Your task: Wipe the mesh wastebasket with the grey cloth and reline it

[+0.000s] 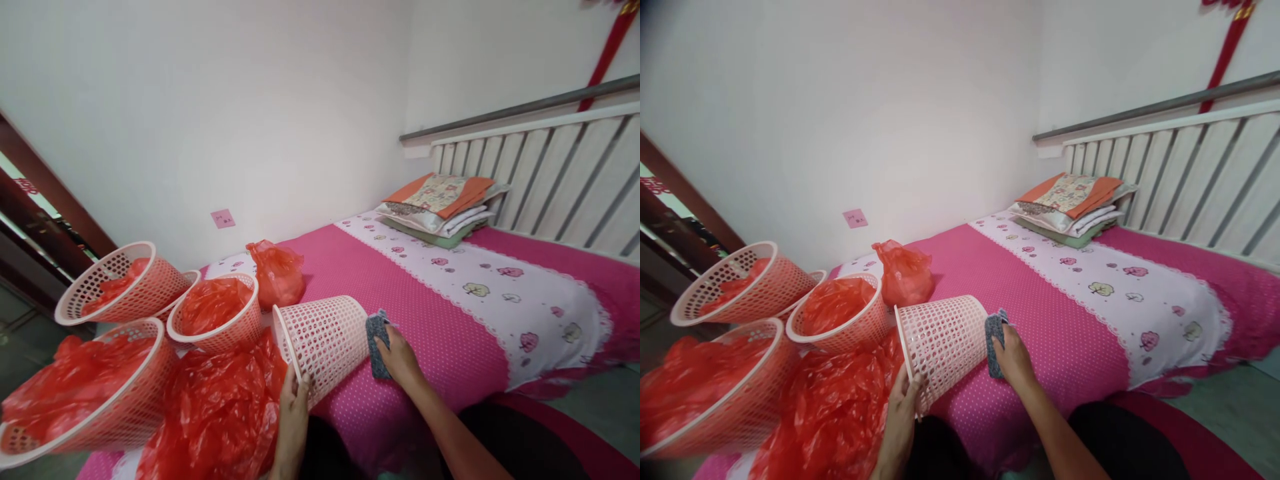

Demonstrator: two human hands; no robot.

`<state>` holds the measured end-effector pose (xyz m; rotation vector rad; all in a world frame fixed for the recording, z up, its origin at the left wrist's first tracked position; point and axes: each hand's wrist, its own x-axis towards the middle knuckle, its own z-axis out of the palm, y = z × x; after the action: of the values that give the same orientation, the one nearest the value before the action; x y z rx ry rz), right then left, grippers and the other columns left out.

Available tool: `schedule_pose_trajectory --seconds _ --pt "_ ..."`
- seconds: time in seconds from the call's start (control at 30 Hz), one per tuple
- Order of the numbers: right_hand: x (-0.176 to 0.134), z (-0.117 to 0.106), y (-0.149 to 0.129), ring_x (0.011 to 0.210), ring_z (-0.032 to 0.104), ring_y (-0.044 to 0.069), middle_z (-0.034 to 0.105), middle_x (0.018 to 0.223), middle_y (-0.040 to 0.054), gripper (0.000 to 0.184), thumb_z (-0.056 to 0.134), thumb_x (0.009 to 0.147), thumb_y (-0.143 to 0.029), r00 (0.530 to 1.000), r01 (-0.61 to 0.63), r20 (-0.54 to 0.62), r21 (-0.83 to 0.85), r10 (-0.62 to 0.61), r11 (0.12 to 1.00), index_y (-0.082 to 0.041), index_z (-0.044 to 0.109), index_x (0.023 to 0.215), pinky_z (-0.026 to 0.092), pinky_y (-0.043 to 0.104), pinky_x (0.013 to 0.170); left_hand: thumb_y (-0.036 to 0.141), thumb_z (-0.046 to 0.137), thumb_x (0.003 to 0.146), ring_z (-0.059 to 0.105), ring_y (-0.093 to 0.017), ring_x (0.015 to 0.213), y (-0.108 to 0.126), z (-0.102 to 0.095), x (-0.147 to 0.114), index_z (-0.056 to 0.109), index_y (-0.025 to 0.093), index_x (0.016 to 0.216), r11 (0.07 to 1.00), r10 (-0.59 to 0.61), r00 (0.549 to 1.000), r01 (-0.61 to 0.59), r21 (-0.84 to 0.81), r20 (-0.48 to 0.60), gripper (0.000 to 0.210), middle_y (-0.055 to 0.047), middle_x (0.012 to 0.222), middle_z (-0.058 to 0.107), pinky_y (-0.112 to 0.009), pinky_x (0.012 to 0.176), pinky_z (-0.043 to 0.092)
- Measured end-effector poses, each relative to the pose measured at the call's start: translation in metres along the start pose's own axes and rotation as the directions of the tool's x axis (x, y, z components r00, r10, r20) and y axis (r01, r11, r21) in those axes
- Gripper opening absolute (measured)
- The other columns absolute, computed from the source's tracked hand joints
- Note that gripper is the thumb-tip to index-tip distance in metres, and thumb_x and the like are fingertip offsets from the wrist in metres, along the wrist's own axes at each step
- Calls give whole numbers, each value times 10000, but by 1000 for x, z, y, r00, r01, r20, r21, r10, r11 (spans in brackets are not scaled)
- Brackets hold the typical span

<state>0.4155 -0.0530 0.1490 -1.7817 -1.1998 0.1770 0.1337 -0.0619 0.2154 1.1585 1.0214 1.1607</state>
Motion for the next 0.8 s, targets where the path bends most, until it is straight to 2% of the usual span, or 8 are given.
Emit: schedule_pose_trajectory --seconds 0.07,0.17,0.33,0.43,0.57,0.7,0.8 --pt "0 -5 -3 1079 717 323 731 1171 200 370 484 945 -324 1000 19 -1 8 -19 1000 -142 662 1214 555 451 955 625 803 796 607 -362 1398 1 1 1 628 172 1413 999 -42 999 42 -32 -24 785 -182 1452 690 -479 1198 460" --pt "0 -12 -13 1097 718 302 739 1182 165 363 499 956 -342 998 61 -6 35 -61 998 -176 662 1235 559 440 976 637 821 768 595 -369 1410 -5 -2 -2 662 191 1392 998 -51 999 51 -27 1 783 -176 1425 711 -509 1225 426" --pt "-12 -15 -63 1209 685 312 720 1263 165 382 514 992 -368 975 221 -49 154 -216 963 -186 652 1298 552 485 1053 620 801 800 583 -384 1421 -14 -4 -13 690 214 1377 998 -42 997 45 -39 59 714 -178 1471 682 -552 1234 411" --pt "-35 -9 -107 1250 664 301 701 1301 170 408 503 986 -243 943 317 37 189 -330 929 -182 616 1373 543 490 1093 597 776 837 559 -387 1445 -17 -4 -19 707 220 1359 998 -41 993 46 -44 113 648 -168 1478 679 -575 1250 384" --pt "-74 0 -155 1230 657 274 676 1314 129 594 516 888 -50 867 417 204 200 -454 887 -221 548 1457 557 464 1089 513 769 864 505 -370 1494 -18 -7 -25 732 249 1334 1000 -22 988 25 -15 153 540 -117 1516 659 -560 1293 319" --pt "-90 5 -175 1152 668 292 684 1247 151 565 504 888 -6 836 469 247 145 -490 871 -153 557 1431 584 473 1038 519 755 863 466 -354 1524 -17 -11 -27 745 245 1306 999 -6 985 0 40 171 521 -108 1536 641 -530 1316 272" --pt "-85 6 -179 1137 668 290 684 1240 148 566 507 881 10 838 468 268 94 -475 879 -138 561 1425 582 461 1029 580 737 852 505 -375 1491 -22 -11 -25 762 216 1259 999 -8 988 -1 55 154 546 -139 1496 670 -535 1287 330"
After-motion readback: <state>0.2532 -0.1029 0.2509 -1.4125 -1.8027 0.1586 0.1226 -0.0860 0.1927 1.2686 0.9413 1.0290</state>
